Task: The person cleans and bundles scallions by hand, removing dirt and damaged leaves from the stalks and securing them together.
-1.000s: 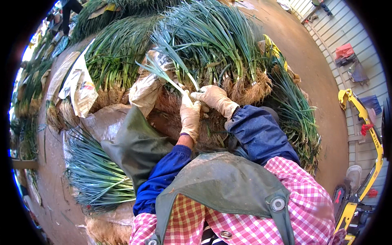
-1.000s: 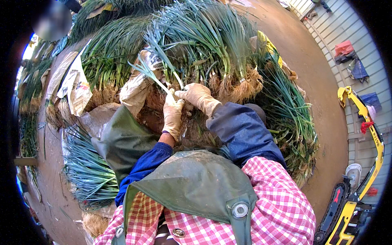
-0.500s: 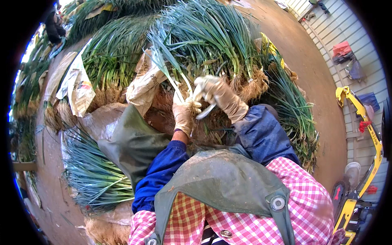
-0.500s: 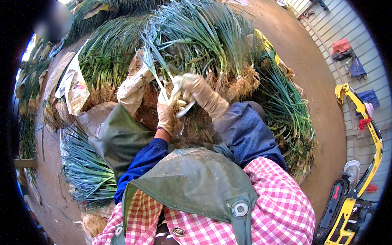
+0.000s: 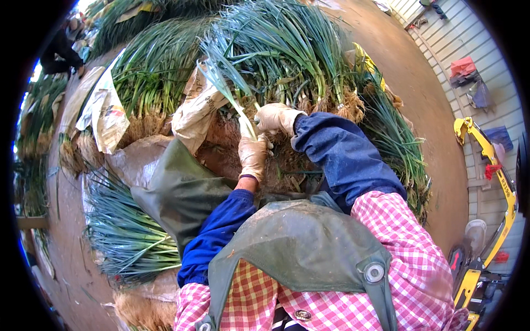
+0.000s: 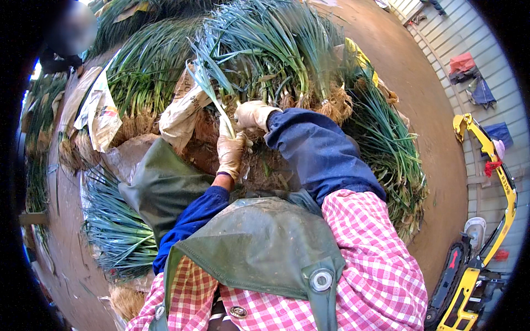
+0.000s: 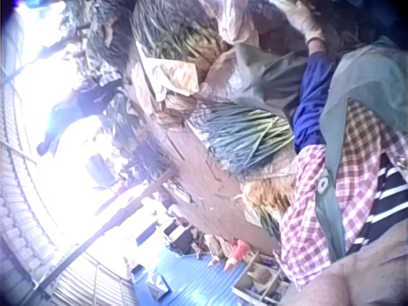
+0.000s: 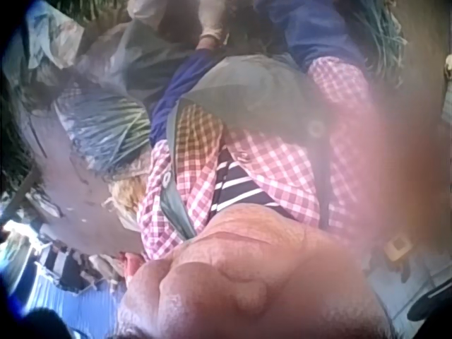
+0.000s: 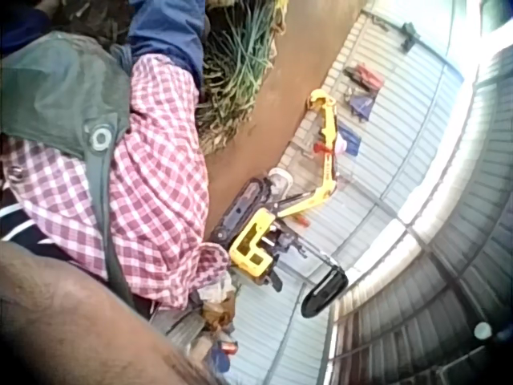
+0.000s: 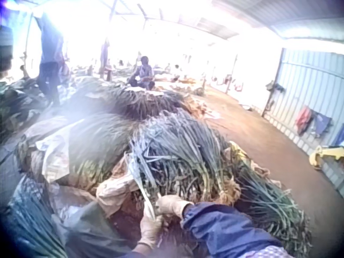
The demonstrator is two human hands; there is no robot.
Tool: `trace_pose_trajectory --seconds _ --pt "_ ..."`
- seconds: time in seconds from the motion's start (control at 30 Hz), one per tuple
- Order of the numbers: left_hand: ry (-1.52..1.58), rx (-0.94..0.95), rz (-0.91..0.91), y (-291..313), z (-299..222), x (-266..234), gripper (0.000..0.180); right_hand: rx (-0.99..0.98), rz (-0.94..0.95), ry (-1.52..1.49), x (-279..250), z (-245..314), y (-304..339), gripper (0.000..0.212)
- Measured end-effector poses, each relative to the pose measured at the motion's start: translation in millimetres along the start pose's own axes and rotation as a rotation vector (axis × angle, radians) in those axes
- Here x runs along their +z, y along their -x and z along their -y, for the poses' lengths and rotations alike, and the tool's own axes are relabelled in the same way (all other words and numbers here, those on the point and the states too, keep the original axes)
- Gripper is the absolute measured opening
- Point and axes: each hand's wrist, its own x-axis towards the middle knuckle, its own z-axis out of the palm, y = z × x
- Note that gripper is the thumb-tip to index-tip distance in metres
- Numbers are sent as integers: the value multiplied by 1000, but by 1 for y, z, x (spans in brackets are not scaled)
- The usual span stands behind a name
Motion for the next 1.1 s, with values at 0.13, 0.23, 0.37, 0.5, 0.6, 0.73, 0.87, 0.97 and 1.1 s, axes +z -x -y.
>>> trace_pose_trajectory --seconds 0.13,0.23,0.37,0.5,0.6,0.73,0.87,0.97,1.1 --pt "27 -56 -17 3 -6 5 66 -127 -191 252 6 -6 -3 29" --pt "46 47 -40 4 -14 15 63 -230 -210 -365 8 -37 18 21" --pt "255 216 -56 -15 25 -1 52 -210 64 -1099 32 -4 53 21" --pt "842 -178 171 -13 34 -15 37 -434 272 -1113 19 34 127 21" --pt "517 11 -32 7 -5 11 46 -191 -37 -1073 -15 -8 206 18" --pt "605 -142 65 1 -13 2 25 269 -183 -817 -23 -173 277 28" --pt "606 -218 66 0 -22 6 22 906 -17 397 34 -260 308 57" --pt "391 -244 71 -4 -19 -7 17 564 -434 217 1 -167 244 45" --pt "468 -256 108 -1 -16 5 14 335 -558 -688 0 -116 141 35"
